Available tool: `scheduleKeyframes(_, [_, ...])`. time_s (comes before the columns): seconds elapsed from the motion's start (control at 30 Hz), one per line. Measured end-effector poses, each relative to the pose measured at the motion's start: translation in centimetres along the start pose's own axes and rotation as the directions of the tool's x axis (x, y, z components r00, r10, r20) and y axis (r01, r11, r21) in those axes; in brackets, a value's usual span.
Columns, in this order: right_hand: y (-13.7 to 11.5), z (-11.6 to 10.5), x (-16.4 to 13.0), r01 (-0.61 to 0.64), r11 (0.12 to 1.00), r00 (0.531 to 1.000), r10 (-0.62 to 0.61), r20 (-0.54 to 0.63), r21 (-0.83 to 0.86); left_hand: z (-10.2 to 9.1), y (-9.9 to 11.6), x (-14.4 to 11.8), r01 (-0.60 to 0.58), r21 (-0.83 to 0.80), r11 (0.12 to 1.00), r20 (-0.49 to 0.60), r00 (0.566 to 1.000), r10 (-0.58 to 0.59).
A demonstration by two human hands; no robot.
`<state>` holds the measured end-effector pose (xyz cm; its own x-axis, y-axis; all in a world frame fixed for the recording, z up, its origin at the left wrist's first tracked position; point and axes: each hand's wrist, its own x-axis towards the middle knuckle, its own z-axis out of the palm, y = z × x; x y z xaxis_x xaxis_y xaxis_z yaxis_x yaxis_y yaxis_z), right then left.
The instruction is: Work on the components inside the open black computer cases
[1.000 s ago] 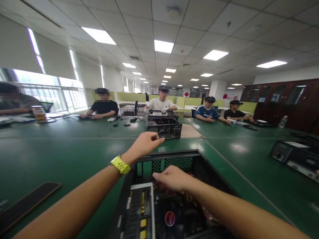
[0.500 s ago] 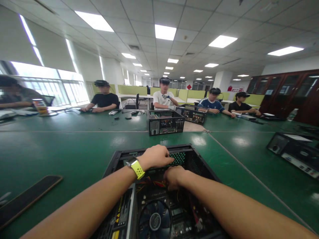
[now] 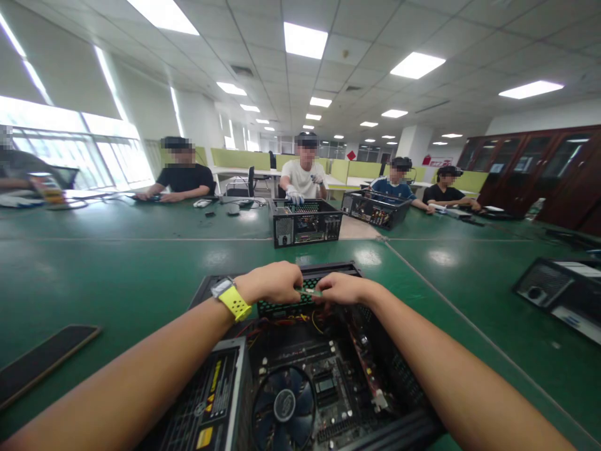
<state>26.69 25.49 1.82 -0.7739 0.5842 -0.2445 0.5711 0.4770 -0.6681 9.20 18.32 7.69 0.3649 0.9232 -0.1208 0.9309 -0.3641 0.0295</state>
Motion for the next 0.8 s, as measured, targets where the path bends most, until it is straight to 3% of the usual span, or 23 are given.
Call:
scheduleKeyframes(0.07, [-0.5, -0.1, -0.4, 0.002, 0.986, 0.998, -0.011, 0.054, 0.165, -0.4, 0.3, -0.4, 0.012, 0.038, 0.999, 0.096, 0.995, -0.016])
scheduleKeyframes(0.13, [-1.1, 0.4, -0.4, -0.019, 0.963, 0.987, -0.026, 0.159, 0.27, -0.6, 0.7, -0.6, 0.02, 0.052, 0.998, 0.259, 0.965, -0.033])
scheduleKeyframes(0.23, [-1.4, 1.7, 0.0, -0.066, 0.953, 0.951, -0.03, 0.307, 0.296, -0.5, 1.3, -0.5, 0.021, 0.061, 0.998, 0.422, 0.905, -0.045])
scheduleKeyframes(0.4, [-0.4, 2.7, 0.5, -0.091, 0.996, 0.957, 0.093, 0.276, -0.018, -0.2, 0.2, -0.8, -0.029, 0.121, 0.992, 0.319, 0.948, -0.011])
scheduleKeyframes(0.5, [0.1, 2.2, 0.7, -0.121, 0.978, 0.964, 0.156, 0.213, -0.168, 0.1, -1.2, -1.4, -0.041, 0.104, 0.994, 0.36, 0.933, 0.0])
scheduleKeyframes(0.63, [-0.1, 1.4, 0.9, -0.104, 0.979, 0.974, 0.136, 0.182, -0.175, 1.5, -1.7, -1.0, -0.054, 0.105, 0.993, 0.383, 0.924, 0.009])
scheduleKeyframes(0.73, [-0.6, 1.3, 1.0, -0.022, 0.982, 0.987, 0.052, 0.155, -0.188, 2.9, -0.6, -0.1, -0.021, 0.069, 0.997, 0.492, 0.87, -0.016])
scheduleKeyframes(0.8, [-0.7, 1.4, 1.0, -0.009, 0.98, 0.984, 0.044, 0.175, -0.199, 3.4, 0.3, 0.4, -0.041, 0.155, 0.987, 0.518, 0.854, -0.046])
